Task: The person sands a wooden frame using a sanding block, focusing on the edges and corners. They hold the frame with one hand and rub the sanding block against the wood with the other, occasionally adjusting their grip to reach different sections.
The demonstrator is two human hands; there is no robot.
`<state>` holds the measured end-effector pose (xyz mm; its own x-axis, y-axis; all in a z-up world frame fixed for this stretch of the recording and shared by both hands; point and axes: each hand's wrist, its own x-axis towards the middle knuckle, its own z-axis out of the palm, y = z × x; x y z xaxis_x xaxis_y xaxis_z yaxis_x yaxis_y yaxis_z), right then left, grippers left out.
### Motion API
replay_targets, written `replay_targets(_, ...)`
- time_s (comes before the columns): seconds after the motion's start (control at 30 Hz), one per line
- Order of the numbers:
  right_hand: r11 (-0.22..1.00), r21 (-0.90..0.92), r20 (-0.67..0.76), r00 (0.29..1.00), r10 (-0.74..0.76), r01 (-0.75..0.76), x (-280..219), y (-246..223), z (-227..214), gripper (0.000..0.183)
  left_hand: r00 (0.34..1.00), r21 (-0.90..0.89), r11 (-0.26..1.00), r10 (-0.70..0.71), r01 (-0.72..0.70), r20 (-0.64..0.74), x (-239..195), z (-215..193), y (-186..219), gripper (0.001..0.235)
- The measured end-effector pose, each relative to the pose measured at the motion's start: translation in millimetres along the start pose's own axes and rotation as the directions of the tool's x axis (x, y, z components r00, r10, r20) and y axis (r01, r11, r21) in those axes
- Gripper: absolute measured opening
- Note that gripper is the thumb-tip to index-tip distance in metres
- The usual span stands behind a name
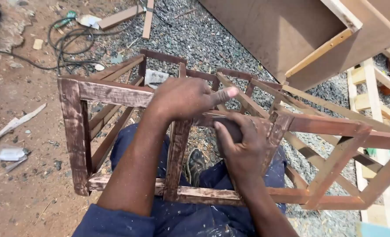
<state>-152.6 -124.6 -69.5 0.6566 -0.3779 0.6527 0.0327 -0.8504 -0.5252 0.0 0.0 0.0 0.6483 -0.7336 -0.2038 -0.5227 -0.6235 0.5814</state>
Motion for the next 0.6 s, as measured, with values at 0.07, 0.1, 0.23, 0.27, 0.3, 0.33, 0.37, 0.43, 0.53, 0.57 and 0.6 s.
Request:
replay_targets(0.07, 1.000, -0.004, 0.003, 1.000, 0.025, -0.025, -13, 4, -10, 0.031, 1.000, 0.012, 1.000, -0.001, 0.001, 0.008, -8, 2, 3, 0.076)
replay_targets(0.1, 1.000, -0.007, -0.005, 1.000, 0.023, -0.023, -13, 10, -12, 0.031, 1.000, 0.025, 1.000, 0.007, -0.007, -0.013, -9, -1, 5, 0.067)
replay_targets(0.23, 0.999, 0.015, -0.043, 0.999, -0.031, 0.031, -5, 5, 5, 0.031, 0.998, 0.019, 0.998, -0.053, 0.053, -0.014, -2, -3, 7, 0.085)
replay_targets(0.27, 1.000, 0.004, -0.018, 1.000, -0.005, 0.005, -6, 5, 1, 0.031, 0.998, -0.004, 1.000, -0.025, 0.024, -0.054, -7, -5, 9, 0.080)
replay_targets(0.3, 1.000, -0.007, 0.008, 1.000, 0.027, -0.027, -9, 4, -2, 0.032, 0.996, -0.025, 1.000, 0.002, -0.004, -0.089, -14, -7, 11, 0.075)
replay_targets(0.33, 1.000, -0.004, 0.007, 1.000, 0.027, -0.027, -13, 7, -6, 0.032, 0.996, -0.023, 1.000, 0.000, -0.002, -0.091, -5, 5, -3, 0.075)
replay_targets(0.37, 0.999, -0.008, 0.015, 0.999, 0.034, -0.034, -14, 12, -8, 0.031, 0.939, -0.020, 0.999, 0.017, -0.025, -0.343, 6, 15, -18, 0.066)
replay_targets(0.43, 0.999, -0.013, 0.028, 0.999, 0.043, -0.043, -16, 14, -8, 0.030, 0.821, -0.014, 0.999, 0.029, -0.045, -0.570, 12, 31, -35, 0.058)
replay_targets(0.53, 0.997, -0.051, 0.030, 0.998, 0.060, -0.058, -4, 5, 1, 0.030, 0.694, 0.281, 0.955, 0.139, 0.096, -0.707, 5, 36, -34, 0.048)
replay_targets(0.57, 0.999, -0.003, 0.039, 0.999, 0.038, -0.038, -2, 2, 0, 0.029, 0.686, 0.260, 0.958, 0.111, 0.118, -0.719, 1, 41, -29, 0.052)
replay_targets(0.6, 0.999, 0.045, 0.046, 0.999, 0.017, -0.019, 1, -1, 0, 0.029, 0.678, 0.239, 0.961, 0.083, 0.141, -0.730, -2, 45, -24, 0.056)
